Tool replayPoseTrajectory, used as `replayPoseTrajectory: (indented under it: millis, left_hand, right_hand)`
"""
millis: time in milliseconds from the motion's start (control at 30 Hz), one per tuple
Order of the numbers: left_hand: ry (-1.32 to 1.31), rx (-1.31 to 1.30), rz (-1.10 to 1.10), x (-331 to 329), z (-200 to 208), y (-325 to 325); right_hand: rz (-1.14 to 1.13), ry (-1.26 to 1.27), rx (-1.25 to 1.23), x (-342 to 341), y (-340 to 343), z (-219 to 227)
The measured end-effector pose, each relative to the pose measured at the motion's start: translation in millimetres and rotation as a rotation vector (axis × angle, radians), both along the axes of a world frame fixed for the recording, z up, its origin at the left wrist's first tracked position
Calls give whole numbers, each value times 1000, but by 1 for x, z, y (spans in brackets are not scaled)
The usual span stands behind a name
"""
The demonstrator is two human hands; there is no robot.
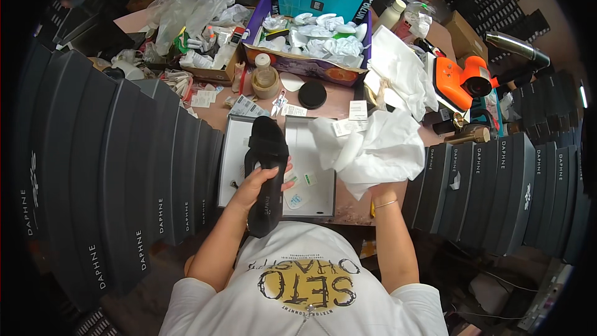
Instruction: The recorder wipes the soles of a pair of high-heeled shoes, wraps them in tissue paper, and packs them into a shoebox.
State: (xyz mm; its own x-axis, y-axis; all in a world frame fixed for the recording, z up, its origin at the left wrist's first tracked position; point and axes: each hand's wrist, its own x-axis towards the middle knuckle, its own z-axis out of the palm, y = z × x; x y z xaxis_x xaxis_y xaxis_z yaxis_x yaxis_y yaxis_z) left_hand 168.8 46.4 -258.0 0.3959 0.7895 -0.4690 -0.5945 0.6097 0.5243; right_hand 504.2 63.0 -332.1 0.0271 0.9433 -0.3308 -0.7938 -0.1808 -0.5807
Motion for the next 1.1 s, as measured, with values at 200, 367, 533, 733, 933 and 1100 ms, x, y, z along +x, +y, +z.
replayPoseTrajectory:
  millis: [200, 367, 533, 733, 933, 1100]
  left_hand:
    - [-41, -55, -123, 35, -3, 12]
    - [158, -74, -20, 23, -34, 11]
    - [225, -109, 83, -2, -25, 14]
    - [294, -30, 92, -42, -8, 3]
    - [178, 211, -39, -50, 38, -17]
    - [323, 165, -29, -56, 52, -27]
  right_hand:
    - [11, 69, -274, -68, -24, -8]
    - [218, -138, -245, -54, -27, -5]
    - [-58, -1140, 193, 6, -35, -58]
    - [-136, -1114, 241, 8, -3, 53]
    - [76, -1459, 662, -137, 55, -21]
    - [852, -773, 401, -280, 42, 44]
